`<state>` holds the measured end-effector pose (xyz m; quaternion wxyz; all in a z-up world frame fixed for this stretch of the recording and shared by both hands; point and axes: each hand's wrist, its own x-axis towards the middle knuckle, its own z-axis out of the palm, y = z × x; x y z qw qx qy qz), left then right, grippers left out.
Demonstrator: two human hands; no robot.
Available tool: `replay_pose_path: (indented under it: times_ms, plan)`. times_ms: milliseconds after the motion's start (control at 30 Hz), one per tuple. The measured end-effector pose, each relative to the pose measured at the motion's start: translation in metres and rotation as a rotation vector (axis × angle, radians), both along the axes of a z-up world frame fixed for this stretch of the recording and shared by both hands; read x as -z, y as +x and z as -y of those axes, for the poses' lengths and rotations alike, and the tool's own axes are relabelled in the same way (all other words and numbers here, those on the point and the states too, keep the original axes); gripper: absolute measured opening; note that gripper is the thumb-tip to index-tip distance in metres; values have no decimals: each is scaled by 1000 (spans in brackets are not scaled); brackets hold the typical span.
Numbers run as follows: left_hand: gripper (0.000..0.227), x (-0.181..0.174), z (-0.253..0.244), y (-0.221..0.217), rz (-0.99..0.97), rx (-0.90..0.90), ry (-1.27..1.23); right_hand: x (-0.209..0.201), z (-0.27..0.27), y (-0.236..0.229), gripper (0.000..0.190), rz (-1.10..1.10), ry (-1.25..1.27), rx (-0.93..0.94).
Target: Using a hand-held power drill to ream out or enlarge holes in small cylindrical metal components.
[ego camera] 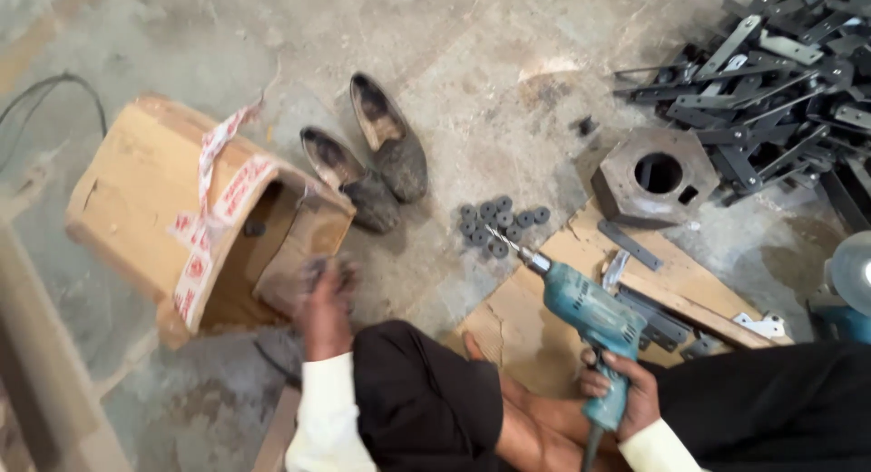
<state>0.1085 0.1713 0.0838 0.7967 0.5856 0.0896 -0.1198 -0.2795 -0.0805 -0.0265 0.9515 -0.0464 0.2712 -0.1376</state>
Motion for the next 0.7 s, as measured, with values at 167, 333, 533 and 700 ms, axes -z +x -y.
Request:
replay_pose_path:
  times_ms: [167, 333, 533, 700]
  plan:
    - [17, -12, 68, -62, -95, 118, -334, 6, 1, -5, 31, 7, -21, -47]
    - [11, 54, 129, -41, -330, 191, -571, -5, -5, -10, 29, 33, -38, -4]
    - [4, 55, 157, -47, -511, 237, -668, -30, -9, 0, 36, -63, -105, -65]
    - [19, 77, 164, -49, -584, 196, -828, -32, -9, 3, 39, -45, -109, -117]
